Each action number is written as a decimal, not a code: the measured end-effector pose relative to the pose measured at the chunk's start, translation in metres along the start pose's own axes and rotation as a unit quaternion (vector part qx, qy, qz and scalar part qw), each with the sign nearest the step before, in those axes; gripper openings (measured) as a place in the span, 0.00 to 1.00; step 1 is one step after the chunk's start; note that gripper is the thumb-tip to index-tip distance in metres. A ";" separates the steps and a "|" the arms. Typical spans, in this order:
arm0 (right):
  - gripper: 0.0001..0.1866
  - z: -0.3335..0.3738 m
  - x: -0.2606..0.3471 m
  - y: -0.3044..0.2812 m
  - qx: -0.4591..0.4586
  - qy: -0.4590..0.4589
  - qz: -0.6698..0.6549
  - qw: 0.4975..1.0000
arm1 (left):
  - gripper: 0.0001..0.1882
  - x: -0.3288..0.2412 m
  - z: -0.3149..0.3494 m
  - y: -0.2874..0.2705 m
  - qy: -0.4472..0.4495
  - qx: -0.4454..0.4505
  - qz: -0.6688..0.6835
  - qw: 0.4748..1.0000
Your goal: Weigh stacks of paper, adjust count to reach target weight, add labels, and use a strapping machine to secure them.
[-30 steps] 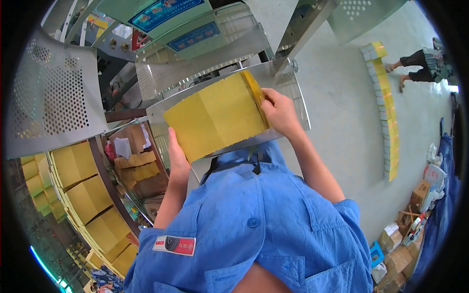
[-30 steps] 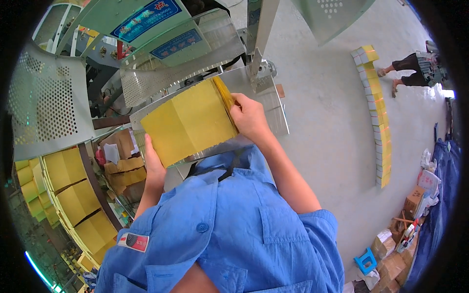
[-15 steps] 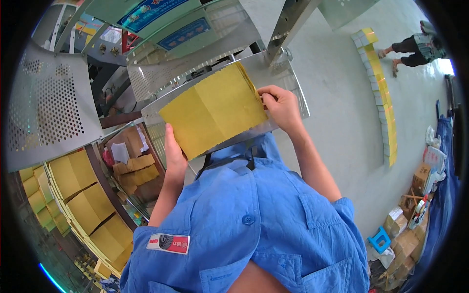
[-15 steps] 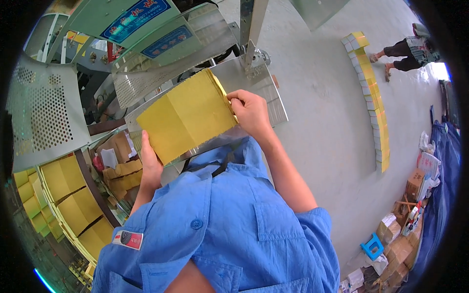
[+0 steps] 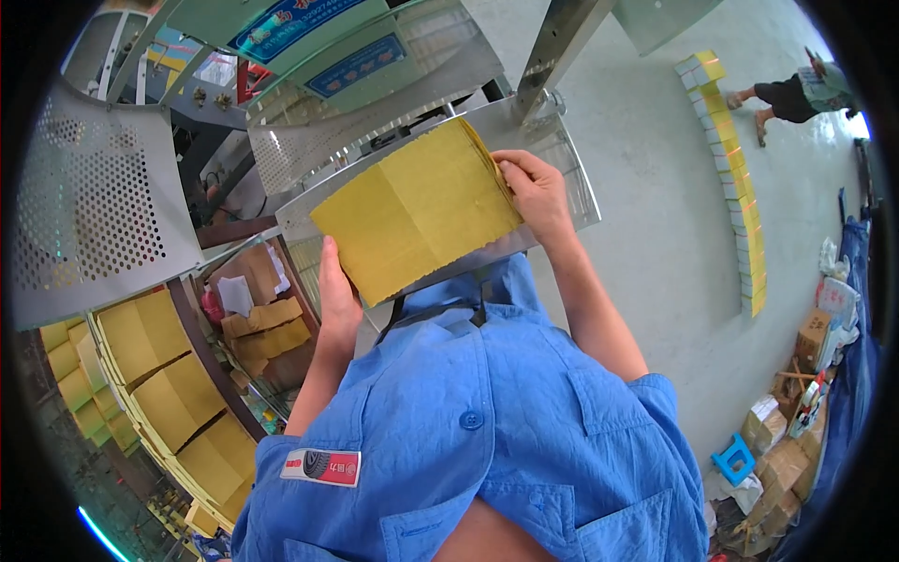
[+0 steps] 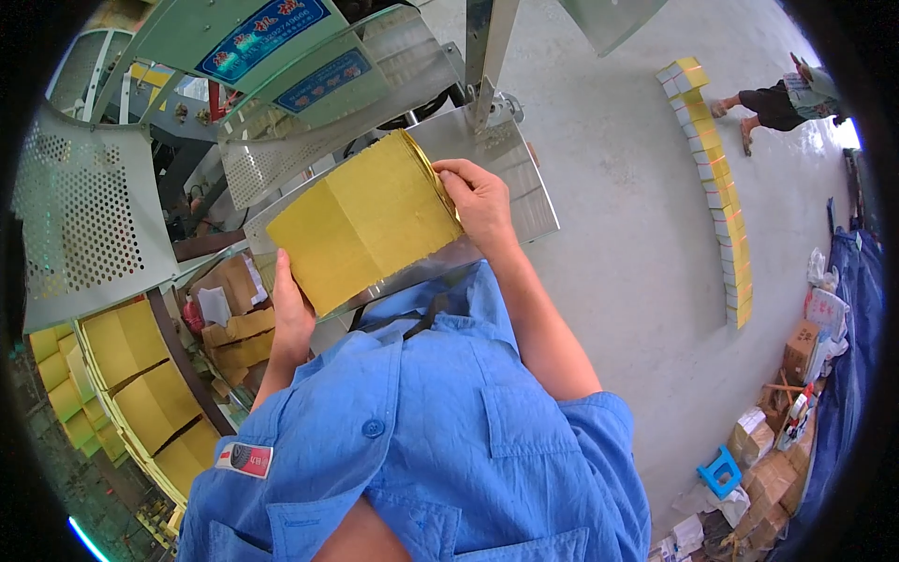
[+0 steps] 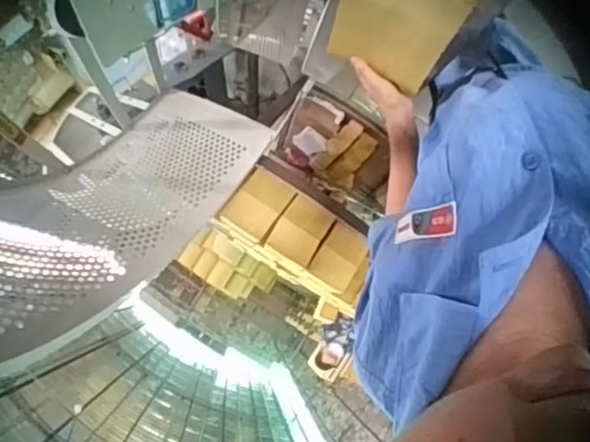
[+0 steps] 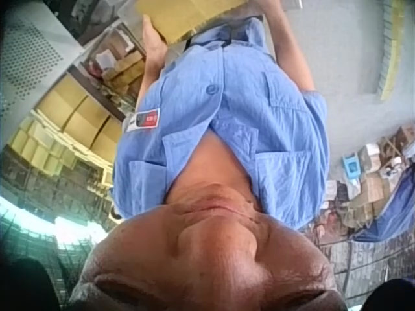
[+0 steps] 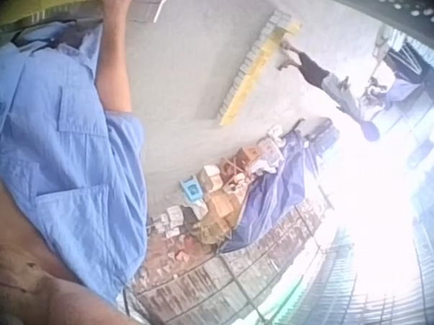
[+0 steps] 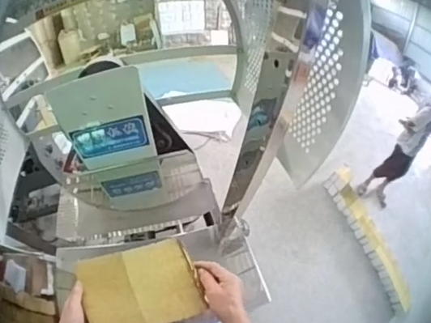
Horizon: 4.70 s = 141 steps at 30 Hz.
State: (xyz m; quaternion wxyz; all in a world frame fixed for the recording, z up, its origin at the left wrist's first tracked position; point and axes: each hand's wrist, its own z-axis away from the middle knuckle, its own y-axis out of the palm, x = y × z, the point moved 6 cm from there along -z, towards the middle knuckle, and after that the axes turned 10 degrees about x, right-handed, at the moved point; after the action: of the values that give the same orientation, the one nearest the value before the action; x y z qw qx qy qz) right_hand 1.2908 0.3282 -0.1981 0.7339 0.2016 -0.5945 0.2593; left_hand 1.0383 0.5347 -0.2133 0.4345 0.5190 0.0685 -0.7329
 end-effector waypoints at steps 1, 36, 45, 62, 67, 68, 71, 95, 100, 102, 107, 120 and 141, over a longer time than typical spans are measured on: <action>0.10 -0.001 -0.005 0.000 0.011 0.000 -0.045 0.999 | 0.29 -0.001 0.000 0.001 0.001 -0.001 0.005 1.000; 0.23 -0.010 -0.016 0.014 0.126 -0.022 -0.130 0.983 | 0.32 -0.005 0.001 0.002 -0.021 -0.051 0.031 0.998; 0.24 -0.004 -0.036 0.044 0.169 -0.020 -0.115 0.979 | 0.33 0.015 -0.002 0.020 -0.020 -0.050 0.008 0.998; 0.12 -0.052 -0.037 -0.043 -0.136 0.024 -0.272 0.952 | 0.32 0.012 -0.085 0.100 0.014 0.018 0.052 0.998; 0.11 -0.065 -0.032 -0.060 -0.107 -0.001 -0.265 0.958 | 0.31 0.014 -0.094 0.102 -0.014 0.032 0.030 0.999; 0.11 -0.065 -0.031 -0.060 -0.095 0.000 -0.259 0.961 | 0.31 0.011 -0.094 0.100 -0.013 0.033 0.032 0.999; 0.11 -0.060 -0.025 -0.064 -0.068 -0.007 -0.252 0.965 | 0.31 0.005 -0.094 0.094 -0.048 0.070 -0.002 0.996; 0.13 0.079 -0.061 -0.045 -0.083 0.071 -0.246 0.963 | 0.31 -0.004 -0.074 0.048 0.028 0.041 -0.034 0.998; 0.11 0.109 -0.080 0.018 0.029 0.130 -0.279 0.951 | 0.29 0.013 -0.053 0.011 0.092 -0.006 -0.088 0.992; 0.12 0.122 -0.084 0.042 0.050 0.175 -0.266 0.947 | 0.28 0.022 -0.043 0.003 0.126 -0.009 -0.195 0.973; 0.11 0.131 -0.087 0.096 0.248 0.218 -0.243 0.912 | 0.21 0.039 0.049 -0.048 0.096 -0.107 -0.039 0.989; 0.11 0.190 -0.123 0.226 0.448 0.348 -0.142 0.811 | 0.13 0.058 0.207 -0.301 0.021 -0.362 0.033 0.931; 0.13 0.312 -0.234 0.358 0.155 0.459 -0.138 0.864 | 0.30 -0.004 -0.047 -0.605 -0.040 -0.334 -0.715 0.613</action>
State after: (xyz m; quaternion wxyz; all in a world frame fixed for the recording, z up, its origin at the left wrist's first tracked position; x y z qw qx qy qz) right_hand 0.7923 0.3871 -0.3655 0.9116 0.2502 -0.1086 0.3076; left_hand 0.6432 0.9335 -0.4437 -0.0818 0.0944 0.6405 -0.7577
